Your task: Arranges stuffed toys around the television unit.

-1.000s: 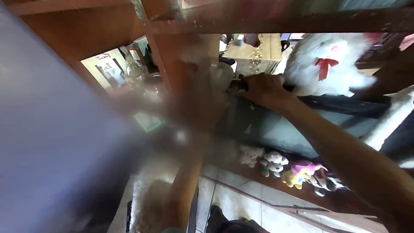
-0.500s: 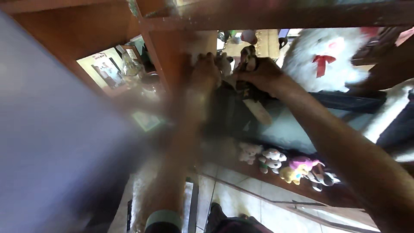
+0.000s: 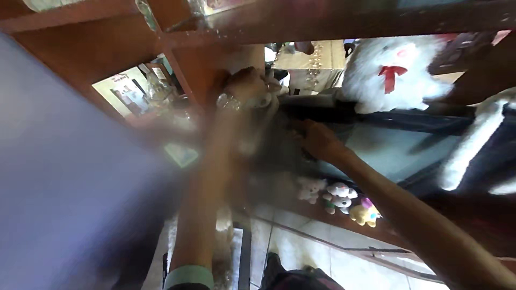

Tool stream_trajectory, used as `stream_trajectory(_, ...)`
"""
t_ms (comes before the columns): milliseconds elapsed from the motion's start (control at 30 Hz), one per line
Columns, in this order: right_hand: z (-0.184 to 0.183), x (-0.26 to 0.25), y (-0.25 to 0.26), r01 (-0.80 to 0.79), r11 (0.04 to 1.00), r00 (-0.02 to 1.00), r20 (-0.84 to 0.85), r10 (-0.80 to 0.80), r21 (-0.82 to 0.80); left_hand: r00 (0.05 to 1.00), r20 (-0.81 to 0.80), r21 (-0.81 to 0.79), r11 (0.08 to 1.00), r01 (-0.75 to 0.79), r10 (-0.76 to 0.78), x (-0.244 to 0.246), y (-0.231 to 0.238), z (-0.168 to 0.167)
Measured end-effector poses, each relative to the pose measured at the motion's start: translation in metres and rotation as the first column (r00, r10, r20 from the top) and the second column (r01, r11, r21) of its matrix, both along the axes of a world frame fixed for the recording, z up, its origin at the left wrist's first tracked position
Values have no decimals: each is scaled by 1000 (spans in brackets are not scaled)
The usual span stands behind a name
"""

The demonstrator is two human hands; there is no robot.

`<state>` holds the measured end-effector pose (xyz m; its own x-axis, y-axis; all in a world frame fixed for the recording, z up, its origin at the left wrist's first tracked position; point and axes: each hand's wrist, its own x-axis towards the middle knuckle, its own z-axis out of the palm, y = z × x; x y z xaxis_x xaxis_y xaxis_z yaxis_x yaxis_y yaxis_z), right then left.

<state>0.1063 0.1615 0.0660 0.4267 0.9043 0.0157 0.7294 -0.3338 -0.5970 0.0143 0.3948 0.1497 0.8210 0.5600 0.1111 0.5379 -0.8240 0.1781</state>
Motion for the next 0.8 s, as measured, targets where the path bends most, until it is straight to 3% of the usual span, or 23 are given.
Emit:
stream_trajectory(67, -6, 3, -1, -4, 1000, 1000, -28, 4, 15, 996, -93, 69, 998, 0, 7, 3, 1, 1)
stream_trajectory(133, -10, 1, -4, 2, 999, 998, -60, 0, 32, 996, -88, 65, 998, 22, -16, 6, -3, 2)
stream_trajectory(267, -13, -8, -10, 30, 1000, 988, -152, -29, 5, 998, -56, -110, 994, 4, -10, 4, -34, 32)
stream_trajectory(467, -15, -16, -23, -16, 994, 987, -163, -1, -107, 991, -3, -216, 967, 131, -135, 13, -5, 26)
stream_trajectory(800, -25, -17, -31, -94, 991, 975, -212, 72, -94, 993, 116, -242, 970, 33, -5, 10, -17, 33)
